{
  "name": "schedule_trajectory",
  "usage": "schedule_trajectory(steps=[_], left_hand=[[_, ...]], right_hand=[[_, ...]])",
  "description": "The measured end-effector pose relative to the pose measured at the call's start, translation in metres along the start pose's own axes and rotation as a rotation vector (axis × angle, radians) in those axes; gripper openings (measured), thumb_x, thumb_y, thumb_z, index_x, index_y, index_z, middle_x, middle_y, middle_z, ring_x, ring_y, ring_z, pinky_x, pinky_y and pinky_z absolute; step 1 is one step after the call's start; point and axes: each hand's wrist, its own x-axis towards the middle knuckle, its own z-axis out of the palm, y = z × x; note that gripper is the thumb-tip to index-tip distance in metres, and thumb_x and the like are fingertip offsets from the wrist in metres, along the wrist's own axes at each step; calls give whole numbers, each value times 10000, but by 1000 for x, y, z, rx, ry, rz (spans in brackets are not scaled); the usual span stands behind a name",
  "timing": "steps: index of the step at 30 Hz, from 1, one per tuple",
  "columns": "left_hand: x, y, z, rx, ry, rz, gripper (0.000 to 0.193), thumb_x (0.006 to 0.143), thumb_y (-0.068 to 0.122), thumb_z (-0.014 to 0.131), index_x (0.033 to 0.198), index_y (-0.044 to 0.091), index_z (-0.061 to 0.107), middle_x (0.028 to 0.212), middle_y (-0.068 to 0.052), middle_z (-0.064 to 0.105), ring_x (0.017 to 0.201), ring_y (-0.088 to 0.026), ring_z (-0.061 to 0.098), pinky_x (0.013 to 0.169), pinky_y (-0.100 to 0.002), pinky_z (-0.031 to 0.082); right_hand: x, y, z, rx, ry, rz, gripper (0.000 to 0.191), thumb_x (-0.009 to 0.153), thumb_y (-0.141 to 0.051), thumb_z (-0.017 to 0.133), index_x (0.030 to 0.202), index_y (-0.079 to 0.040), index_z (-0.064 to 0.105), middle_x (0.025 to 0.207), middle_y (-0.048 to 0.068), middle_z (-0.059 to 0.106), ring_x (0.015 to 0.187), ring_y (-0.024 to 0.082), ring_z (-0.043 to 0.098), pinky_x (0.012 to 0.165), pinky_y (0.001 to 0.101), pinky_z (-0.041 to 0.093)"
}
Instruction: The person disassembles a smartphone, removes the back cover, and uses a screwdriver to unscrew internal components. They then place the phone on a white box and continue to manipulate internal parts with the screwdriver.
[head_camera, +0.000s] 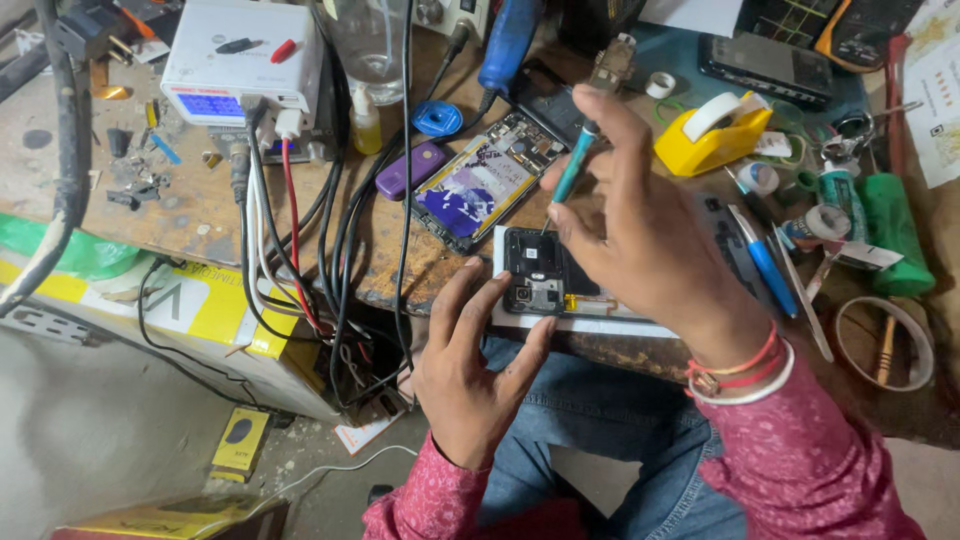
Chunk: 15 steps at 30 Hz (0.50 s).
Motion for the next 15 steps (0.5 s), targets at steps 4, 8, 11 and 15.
schedule_trajectory(steps=[4, 8, 11, 15], left_hand=[[0, 0, -1, -33, -15, -16, 517, 803, 282, 888, 1255, 120, 697, 1388, -107, 642, 1153, -268, 731, 908, -349, 610], [1, -1, 0, -6, -2, -4, 522, 799, 285, 893, 1252, 119, 694, 1376, -107, 646, 1126, -271, 739, 888, -347, 609], [0, -1, 0, 0, 1, 27, 519, 802, 286, 894, 1249, 117, 689, 1379, -107, 643, 1134, -276, 735, 905, -356, 609], [1, -1, -1, -23, -21, -25, 511, 806, 290, 887, 1250, 122, 697, 1380, -105, 648, 1096, -259, 748, 859, -340, 618]], right_hand=[[-1, 0, 0, -341, 55, 87, 798, 975, -153, 831, 1495, -23, 240, 953, 83, 703, 818, 215, 734, 708, 349, 555], [-2, 0, 0, -286, 58, 84, 801, 984, -156, 833, 1511, -20, 245, 959, 89, 707, 839, 217, 749, 706, 332, 571], [-2, -1, 0, -139, 47, 50, 764, 1011, -93, 778, 1523, 3, 220, 1022, 115, 715, 936, 232, 770, 770, 317, 604], [-3, 1, 0, -350, 38, 249, 832, 973, -178, 867, 1508, -32, 246, 903, 101, 745, 838, 253, 761, 706, 365, 557]])
